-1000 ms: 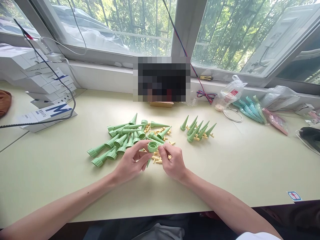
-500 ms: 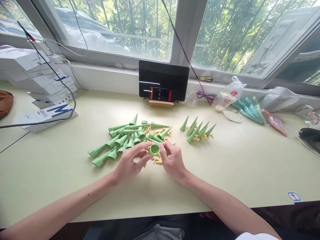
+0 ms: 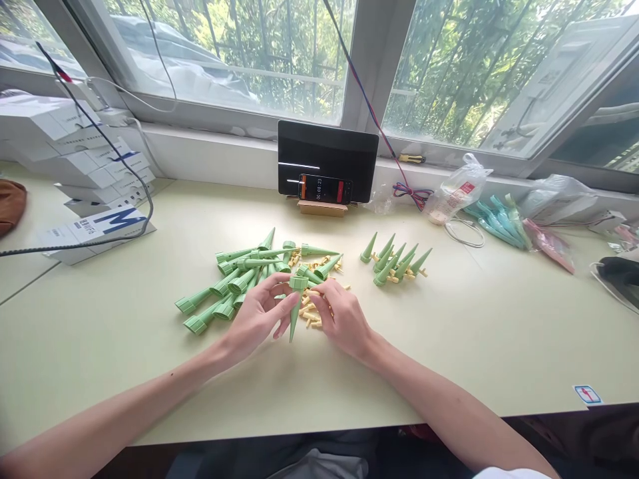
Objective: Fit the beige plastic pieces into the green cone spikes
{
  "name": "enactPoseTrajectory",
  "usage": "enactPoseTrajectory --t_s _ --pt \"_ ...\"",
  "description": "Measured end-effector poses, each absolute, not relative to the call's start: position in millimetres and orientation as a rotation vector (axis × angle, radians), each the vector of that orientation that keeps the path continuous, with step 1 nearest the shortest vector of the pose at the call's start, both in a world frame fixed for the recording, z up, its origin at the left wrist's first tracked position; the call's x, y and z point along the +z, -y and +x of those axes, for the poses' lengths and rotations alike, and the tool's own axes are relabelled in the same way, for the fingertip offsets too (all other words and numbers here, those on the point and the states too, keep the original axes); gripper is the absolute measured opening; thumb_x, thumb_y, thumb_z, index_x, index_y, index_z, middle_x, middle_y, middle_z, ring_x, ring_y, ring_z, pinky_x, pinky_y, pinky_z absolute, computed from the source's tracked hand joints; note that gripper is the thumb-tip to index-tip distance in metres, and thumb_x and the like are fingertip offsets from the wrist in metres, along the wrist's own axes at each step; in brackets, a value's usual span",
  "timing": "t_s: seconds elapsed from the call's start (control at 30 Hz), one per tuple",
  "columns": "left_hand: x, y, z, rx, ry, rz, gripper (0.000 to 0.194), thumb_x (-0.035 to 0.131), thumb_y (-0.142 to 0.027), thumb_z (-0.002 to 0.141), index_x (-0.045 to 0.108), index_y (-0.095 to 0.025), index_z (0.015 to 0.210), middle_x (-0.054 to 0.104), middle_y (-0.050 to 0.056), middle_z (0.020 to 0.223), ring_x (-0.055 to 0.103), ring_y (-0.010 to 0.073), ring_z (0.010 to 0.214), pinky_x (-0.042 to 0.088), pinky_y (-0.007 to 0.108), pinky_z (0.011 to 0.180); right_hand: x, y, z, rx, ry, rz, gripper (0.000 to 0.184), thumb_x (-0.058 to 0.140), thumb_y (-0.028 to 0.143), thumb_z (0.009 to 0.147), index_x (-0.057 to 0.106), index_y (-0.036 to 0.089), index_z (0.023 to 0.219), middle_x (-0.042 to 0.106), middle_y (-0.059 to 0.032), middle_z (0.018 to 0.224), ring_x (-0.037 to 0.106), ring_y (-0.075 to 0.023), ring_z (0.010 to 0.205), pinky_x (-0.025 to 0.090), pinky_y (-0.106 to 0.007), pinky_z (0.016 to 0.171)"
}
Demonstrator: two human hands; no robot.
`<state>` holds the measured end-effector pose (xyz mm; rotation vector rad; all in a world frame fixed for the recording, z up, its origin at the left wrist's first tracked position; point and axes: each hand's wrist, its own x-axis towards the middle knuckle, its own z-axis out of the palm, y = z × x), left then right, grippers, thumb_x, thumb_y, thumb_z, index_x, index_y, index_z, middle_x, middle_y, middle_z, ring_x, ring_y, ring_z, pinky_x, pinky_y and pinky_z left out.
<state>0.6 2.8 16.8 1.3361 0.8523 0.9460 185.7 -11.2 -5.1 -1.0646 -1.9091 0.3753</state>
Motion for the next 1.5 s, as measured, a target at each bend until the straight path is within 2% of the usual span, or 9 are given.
enactPoseTrajectory --t_s 0.2,0.33,0.43,0.5,0.8,1.13,1.33,1.5 --pt "10.4 -3.7 1.2 0.938 -0.744 1.363 0.024 0.062 -0.037 0.092 0.05 -0.023 0.109 0.058 -0.004 0.083 0.046 0.0022 0.037 0.039 0.018 0.036 -6.4 14.1 183.2 0.569 1.82 -1.069 0.027 0.043 0.03 0.101 0.05 0.019 0.078 0.048 0.0011 0.066 0.043 -0.0116 0.057 0.037 -0.025 0.056" --pt "5.0 -3.3 1.7 0.995 -0.724 1.427 0.024 0.063 -0.032 0.092 0.055 -0.024 0.113 0.059 -0.002 0.086 0.051 0.0038 0.045 0.043 0.018 0.04 0.7 18.6 180.4 1.117 1.571 -1.04 0.036 0.042 0.041 0.101 0.04 0.021 0.071 0.036 0.0065 0.055 0.032 -0.0079 0.046 0.028 -0.023 0.045" --pt "4.7 -1.6 1.7 1.045 -0.724 1.507 0.023 0.063 -0.028 0.092 0.059 -0.025 0.114 0.06 -0.001 0.088 0.054 0.005 0.051 0.047 0.019 0.045 5.5 18.5 180.9 1.467 1.39 -0.931 0.041 0.045 0.046 0.1 0.036 0.021 0.069 0.025 0.0087 0.057 0.029 -0.0054 0.043 0.022 -0.021 0.042" --pt "6.3 -0.8 1.7 1.063 -0.716 1.544 0.021 0.062 -0.027 0.092 0.06 -0.025 0.113 0.061 -0.001 0.087 0.055 0.0058 0.054 0.048 0.019 0.048 6.5 17.1 181.7 1.582 1.32 -0.878 0.043 0.047 0.047 0.099 0.035 0.02 0.068 0.02 0.0087 0.06 0.028 -0.0042 0.042 0.019 -0.02 0.041" --pt "12.2 -3.7 2.7 1.015 -0.804 1.412 0.023 0.062 -0.033 0.092 0.054 -0.02 0.109 0.061 -0.001 0.082 0.051 0.006 0.045 0.041 0.021 0.041 3.6 15.2 179.8 1.47 1.327 -0.922 0.038 0.051 0.047 0.098 0.049 0.018 0.073 0.03 0.009 0.056 0.036 -0.0044 0.039 0.027 -0.019 0.038" --pt "11.6 -2.5 2.5 0.989 -0.787 1.425 0.018 0.06 -0.034 0.093 0.053 -0.021 0.103 0.055 -0.004 0.074 0.051 0.0065 0.043 0.04 0.02 0.04 4.1 16.0 181.5 1.524 1.323 -0.904 0.035 0.055 0.044 0.096 0.045 0.019 0.074 0.037 0.0089 0.054 0.037 -0.0051 0.04 0.026 -0.02 0.041" --pt "12.0 -1.5 0.8 0.948 -0.812 1.389 0.023 0.062 -0.037 0.091 0.051 -0.022 0.104 0.056 -0.003 0.077 0.05 0.0059 0.039 0.037 0.019 0.036 8.1 16.0 183.7 1.515 1.368 -0.93 0.034 0.056 0.045 0.095 0.047 0.019 0.074 0.041 0.0078 0.055 0.038 -0.006 0.042 0.028 -0.021 0.043" --pt "13.4 -3.4 -0.2 0.888 -0.798 1.291 0.027 0.065 -0.04 0.089 0.048 -0.022 0.099 0.059 -0.004 0.075 0.048 0.0054 0.035 0.034 0.018 0.032 7.5 15.1 184.1 1.349 1.532 -0.984 0.032 0.053 0.045 0.096 0.047 0.019 0.077 0.042 0.0067 0.057 0.038 -0.0073 0.046 0.032 -0.022 0.045"
